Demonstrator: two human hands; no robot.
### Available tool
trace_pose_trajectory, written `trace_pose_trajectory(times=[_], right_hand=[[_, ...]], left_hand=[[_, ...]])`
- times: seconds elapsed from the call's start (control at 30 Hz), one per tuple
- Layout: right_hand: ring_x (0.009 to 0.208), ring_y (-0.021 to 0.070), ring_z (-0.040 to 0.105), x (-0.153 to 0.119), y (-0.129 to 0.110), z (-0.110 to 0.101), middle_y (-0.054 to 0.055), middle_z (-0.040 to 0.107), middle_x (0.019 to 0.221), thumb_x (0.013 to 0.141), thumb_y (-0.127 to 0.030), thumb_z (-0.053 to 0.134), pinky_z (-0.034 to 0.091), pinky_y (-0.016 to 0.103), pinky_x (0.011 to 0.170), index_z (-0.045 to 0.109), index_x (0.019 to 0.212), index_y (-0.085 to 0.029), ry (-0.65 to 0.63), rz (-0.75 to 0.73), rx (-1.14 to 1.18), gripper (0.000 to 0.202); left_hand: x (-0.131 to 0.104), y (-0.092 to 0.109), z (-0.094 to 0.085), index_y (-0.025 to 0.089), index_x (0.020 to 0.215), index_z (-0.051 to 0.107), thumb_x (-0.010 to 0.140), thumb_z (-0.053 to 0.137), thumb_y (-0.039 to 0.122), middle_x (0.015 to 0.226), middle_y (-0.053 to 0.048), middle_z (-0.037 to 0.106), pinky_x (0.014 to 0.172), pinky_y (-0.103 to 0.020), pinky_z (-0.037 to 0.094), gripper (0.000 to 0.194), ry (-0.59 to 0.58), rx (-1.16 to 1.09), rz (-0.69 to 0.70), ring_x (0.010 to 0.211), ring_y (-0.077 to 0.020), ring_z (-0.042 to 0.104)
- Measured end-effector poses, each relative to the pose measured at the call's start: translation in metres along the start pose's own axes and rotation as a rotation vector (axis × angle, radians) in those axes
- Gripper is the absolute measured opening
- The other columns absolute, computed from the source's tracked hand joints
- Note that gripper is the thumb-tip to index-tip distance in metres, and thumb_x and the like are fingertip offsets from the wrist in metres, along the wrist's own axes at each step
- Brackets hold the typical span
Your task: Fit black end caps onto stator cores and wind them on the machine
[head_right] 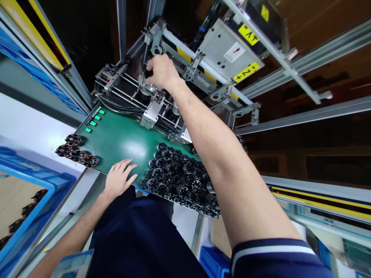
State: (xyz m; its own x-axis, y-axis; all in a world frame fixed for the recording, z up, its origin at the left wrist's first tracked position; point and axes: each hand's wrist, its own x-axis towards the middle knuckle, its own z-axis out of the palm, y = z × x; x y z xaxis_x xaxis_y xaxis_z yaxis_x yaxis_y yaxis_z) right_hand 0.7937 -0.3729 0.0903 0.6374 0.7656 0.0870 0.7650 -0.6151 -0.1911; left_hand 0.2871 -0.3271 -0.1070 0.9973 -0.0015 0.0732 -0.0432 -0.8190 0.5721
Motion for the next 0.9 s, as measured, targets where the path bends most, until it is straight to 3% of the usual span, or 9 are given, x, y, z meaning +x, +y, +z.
trace_pose_trajectory(times=[0.1,0.17,0.27,0.37,0.53,0.63,0.73,0.8,0.9], right_hand=[[0.130,0.0381,0.086,-0.007,0.000,0.008,0.014,0.093,0.134,0.094,-0.072,0.089,0.066,0.069,0.127,0.091,0.134,-0.020,-0.026,0.006,0.011,0.065],[0.149,0.0445,0.077,-0.025,-0.010,0.023,0.019,0.083,0.160,0.096,-0.072,0.090,0.058,0.077,0.136,0.082,0.155,-0.019,-0.017,0.037,-0.008,0.080],[0.183,0.0611,0.040,-0.053,-0.033,0.053,0.029,0.036,0.202,0.092,-0.075,0.095,0.039,0.096,0.142,0.050,0.189,-0.011,-0.043,0.152,-0.038,0.125],[0.191,0.0666,0.015,-0.064,-0.054,0.069,0.030,0.004,0.209,0.092,-0.066,0.099,0.028,0.102,0.141,0.022,0.200,-0.011,-0.131,0.277,-0.078,0.144],[0.191,0.0604,0.024,-0.080,-0.066,0.036,0.025,0.008,0.210,0.102,-0.060,0.090,0.036,0.092,0.144,0.022,0.202,-0.017,-0.172,0.239,-0.075,0.129],[0.189,0.0495,0.035,-0.126,-0.060,0.013,0.019,0.017,0.211,0.112,-0.070,0.072,0.044,0.079,0.147,0.018,0.203,-0.023,0.017,0.172,-0.030,0.116],[0.190,0.0491,0.032,-0.182,-0.047,0.008,0.021,0.016,0.210,0.118,-0.070,0.060,0.042,0.078,0.148,0.013,0.204,-0.021,0.184,0.418,-0.094,0.110],[0.188,0.0570,0.032,-0.207,-0.038,0.011,0.026,0.018,0.209,0.113,-0.073,0.070,0.043,0.084,0.143,0.020,0.203,-0.022,0.092,0.601,-0.113,0.115],[0.186,0.0631,0.035,-0.221,-0.024,0.010,0.024,0.028,0.207,0.100,-0.078,0.089,0.043,0.087,0.141,0.041,0.198,-0.029,-0.034,0.627,-0.092,0.120]], left_hand=[[0.008,-0.008,-0.003,0.022,0.171,0.076,0.124,0.064,0.047,0.192,-0.020,0.059,0.147,-0.068,0.044,0.054,-0.054,0.017,0.052,0.179,-0.0444,0.055],[0.016,-0.015,-0.006,0.023,0.175,0.073,0.123,0.067,0.050,0.196,-0.018,0.053,0.150,-0.071,0.039,0.059,-0.094,0.021,0.093,0.185,-0.0449,0.048],[0.026,-0.024,-0.011,0.027,0.175,0.074,0.120,0.071,0.052,0.198,-0.013,0.051,0.152,-0.070,0.038,0.061,-0.139,0.030,0.144,0.187,-0.0436,0.045],[0.032,-0.028,-0.016,0.030,0.175,0.074,0.119,0.071,0.051,0.198,-0.010,0.052,0.153,-0.067,0.038,0.059,-0.145,0.048,0.164,0.187,-0.0417,0.046],[0.035,-0.024,-0.017,0.022,0.161,0.082,0.124,0.060,0.045,0.186,-0.017,0.067,0.145,-0.067,0.048,0.048,-0.014,0.096,0.068,0.177,-0.0424,0.060],[0.037,-0.022,-0.013,0.018,0.151,0.085,0.125,0.059,0.045,0.178,-0.022,0.072,0.139,-0.071,0.052,0.046,0.100,0.110,-0.019,0.170,-0.0466,0.066],[0.037,-0.021,-0.007,0.019,0.148,0.085,0.122,0.063,0.045,0.177,-0.021,0.073,0.137,-0.069,0.053,0.043,0.153,0.109,-0.037,0.169,-0.0464,0.067],[0.037,-0.021,-0.007,0.020,0.147,0.085,0.121,0.065,0.045,0.176,-0.021,0.074,0.137,-0.069,0.053,0.041,0.166,0.110,-0.029,0.169,-0.0463,0.068],[0.039,-0.022,-0.009,0.023,0.146,0.085,0.119,0.067,0.044,0.174,-0.020,0.076,0.135,-0.069,0.054,0.039,0.177,0.118,-0.009,0.167,-0.0463,0.069]])
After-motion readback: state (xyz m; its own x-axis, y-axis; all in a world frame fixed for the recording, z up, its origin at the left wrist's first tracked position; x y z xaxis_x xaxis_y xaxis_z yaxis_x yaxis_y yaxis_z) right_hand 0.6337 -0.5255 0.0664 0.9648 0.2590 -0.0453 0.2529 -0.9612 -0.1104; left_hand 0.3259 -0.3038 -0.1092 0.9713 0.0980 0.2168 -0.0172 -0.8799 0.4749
